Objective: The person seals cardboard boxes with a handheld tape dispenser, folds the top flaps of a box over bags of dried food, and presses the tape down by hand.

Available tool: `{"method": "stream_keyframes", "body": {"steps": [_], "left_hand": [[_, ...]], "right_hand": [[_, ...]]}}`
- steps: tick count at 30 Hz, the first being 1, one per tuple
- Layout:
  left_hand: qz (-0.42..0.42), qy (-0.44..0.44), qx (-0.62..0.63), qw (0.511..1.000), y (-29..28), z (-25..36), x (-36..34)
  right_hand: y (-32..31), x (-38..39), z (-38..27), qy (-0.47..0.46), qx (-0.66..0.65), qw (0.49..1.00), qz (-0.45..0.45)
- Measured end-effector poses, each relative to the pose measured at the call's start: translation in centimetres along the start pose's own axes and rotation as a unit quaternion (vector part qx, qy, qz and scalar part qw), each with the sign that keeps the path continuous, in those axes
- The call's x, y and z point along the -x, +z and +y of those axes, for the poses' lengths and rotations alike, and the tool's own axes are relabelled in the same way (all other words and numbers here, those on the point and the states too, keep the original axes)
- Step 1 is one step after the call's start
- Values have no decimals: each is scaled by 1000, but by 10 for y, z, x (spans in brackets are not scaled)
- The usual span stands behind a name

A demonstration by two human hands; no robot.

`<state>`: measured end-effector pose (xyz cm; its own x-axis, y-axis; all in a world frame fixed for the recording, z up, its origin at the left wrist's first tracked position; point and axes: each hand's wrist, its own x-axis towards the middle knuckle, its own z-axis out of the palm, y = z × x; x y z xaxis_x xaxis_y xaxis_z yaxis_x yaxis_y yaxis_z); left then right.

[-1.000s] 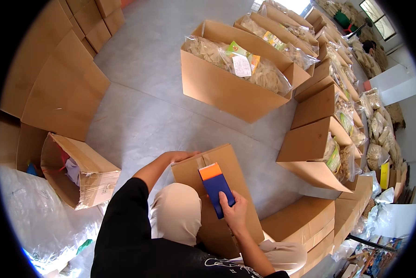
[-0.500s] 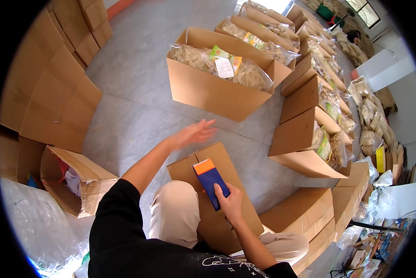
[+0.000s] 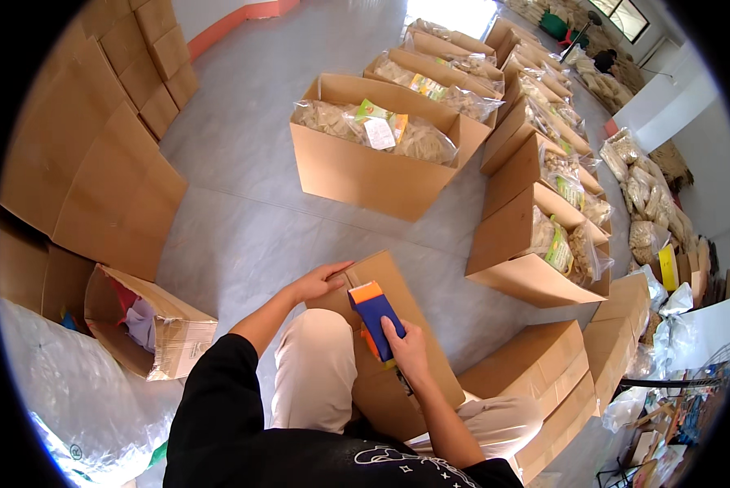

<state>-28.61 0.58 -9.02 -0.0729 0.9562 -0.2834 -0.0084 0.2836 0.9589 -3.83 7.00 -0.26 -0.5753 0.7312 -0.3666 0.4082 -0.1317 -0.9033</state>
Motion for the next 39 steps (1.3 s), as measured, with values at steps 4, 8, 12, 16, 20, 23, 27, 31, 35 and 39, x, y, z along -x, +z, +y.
{"method": "stream_keyframes", "body": {"steps": [4, 8, 12, 16, 20, 23, 27, 31, 35, 39], "left_hand": [[-50, -152, 249, 955, -7, 23, -13], [2, -159, 3, 987, 5, 34, -32], [5, -78, -22, 997, 0, 0, -35], [26, -15, -92, 995, 7, 3, -27], [95, 10, -557, 825, 36, 67, -33], [-20, 177, -539, 823, 35, 90, -76], [-179, 14, -617, 766, 96, 82, -86], [-151, 18, -668, 729, 112, 93, -81], [-140, 10, -614, 777, 104, 92, -76], [-149, 0, -627, 765, 104, 96, -75]], "right_hand": [[-5, 7, -8, -36, 78, 996, 18], [0, -1, 1, -24, 136, 990, 15], [-10, 12, -6, -2, 82, 997, -6], [-32, 45, -1, -2, 66, 998, -11], [-30, 49, 8, -22, 242, 970, 12], [-22, 56, -6, -15, 191, 981, 21], [-29, 59, 6, -38, 193, 980, 39], [-39, 71, 18, -39, 163, 985, 30], [-49, 93, 20, -54, 192, 980, 17], [-90, 150, 55, -72, 215, 974, 28]]}}
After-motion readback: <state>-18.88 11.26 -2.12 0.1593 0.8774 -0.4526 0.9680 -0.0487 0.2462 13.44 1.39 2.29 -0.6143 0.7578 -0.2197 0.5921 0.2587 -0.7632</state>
